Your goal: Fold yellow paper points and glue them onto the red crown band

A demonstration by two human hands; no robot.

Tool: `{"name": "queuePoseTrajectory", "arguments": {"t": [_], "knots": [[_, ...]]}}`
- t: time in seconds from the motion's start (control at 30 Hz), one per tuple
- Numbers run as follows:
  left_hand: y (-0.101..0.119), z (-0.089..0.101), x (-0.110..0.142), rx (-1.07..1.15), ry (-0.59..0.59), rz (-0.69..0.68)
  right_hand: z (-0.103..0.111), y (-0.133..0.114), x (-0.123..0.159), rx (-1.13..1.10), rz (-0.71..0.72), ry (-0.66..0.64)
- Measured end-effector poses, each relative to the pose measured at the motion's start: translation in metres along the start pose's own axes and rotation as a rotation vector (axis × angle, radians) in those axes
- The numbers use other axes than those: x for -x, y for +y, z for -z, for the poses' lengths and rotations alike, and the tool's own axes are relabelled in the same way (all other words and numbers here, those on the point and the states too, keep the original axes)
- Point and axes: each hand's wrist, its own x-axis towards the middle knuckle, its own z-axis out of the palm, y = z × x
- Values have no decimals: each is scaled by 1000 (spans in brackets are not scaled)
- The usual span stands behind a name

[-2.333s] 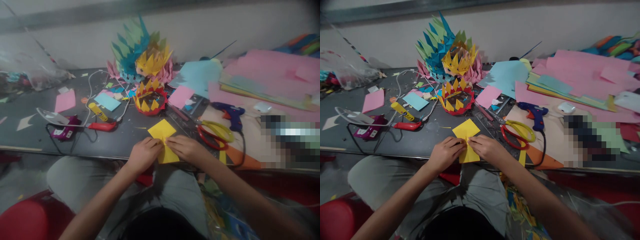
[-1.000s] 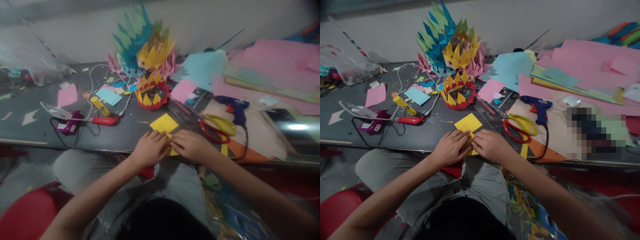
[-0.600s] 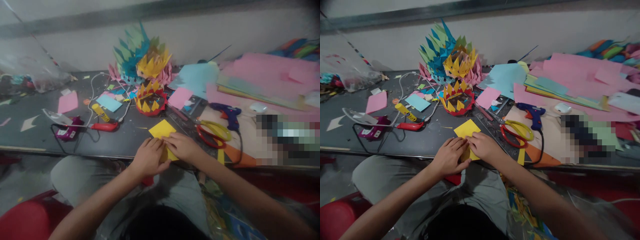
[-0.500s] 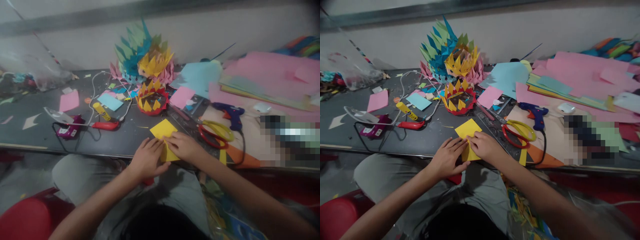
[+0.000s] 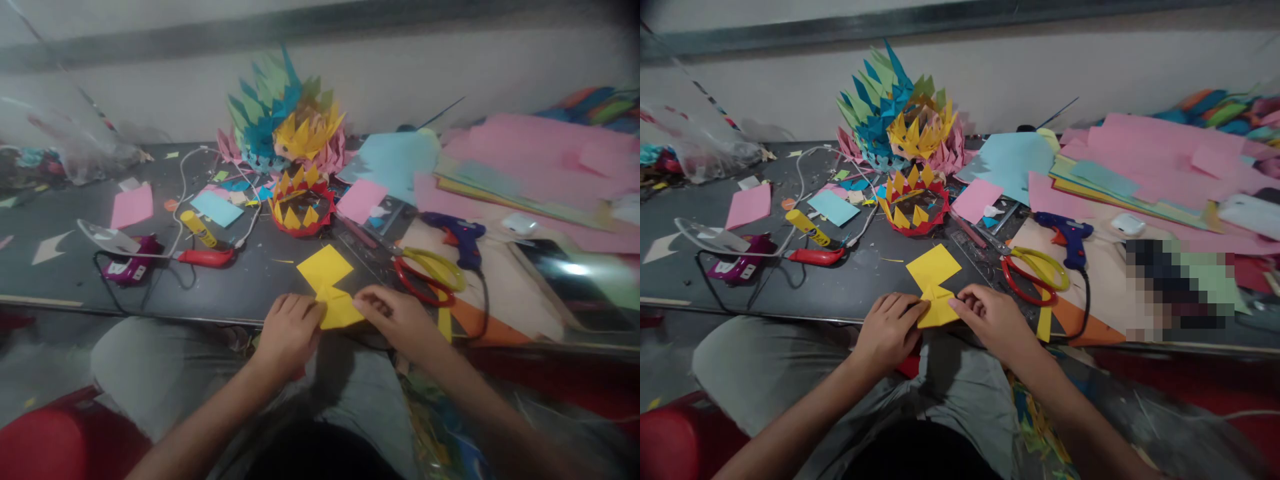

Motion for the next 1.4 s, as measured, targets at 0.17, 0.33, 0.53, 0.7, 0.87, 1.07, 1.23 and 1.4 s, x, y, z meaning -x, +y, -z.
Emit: {"name": "queuePoseTrajectory", "arguments": {"t": [0.17,0.33,0.53,0.7,0.87,1.07,1.23,1.4], "knots": [[8,-2,-4,-18,142,-14,-5,-10,20,-385,-190,-42],[21,-3,-8,-50,140,0,-21,-20,22,-545,-164,-14],[33,22,-9,101,187,32,-9,-17,15,-302,-40,53],[22,43,-18,374,295,209,10,-21,2,6,233,-40],[7,31,-30,621,46,375,13,-22,-13,-64,160,-51],[1,2,-35,810,119,603,-4,-6,-22,-104,-50,34],[-4,-6,-36,813,123,659,-13,2,-27,-96,-59,73],[-10,-6,-38,478,84,535,-21,12,-35,-46,8,172]]}}
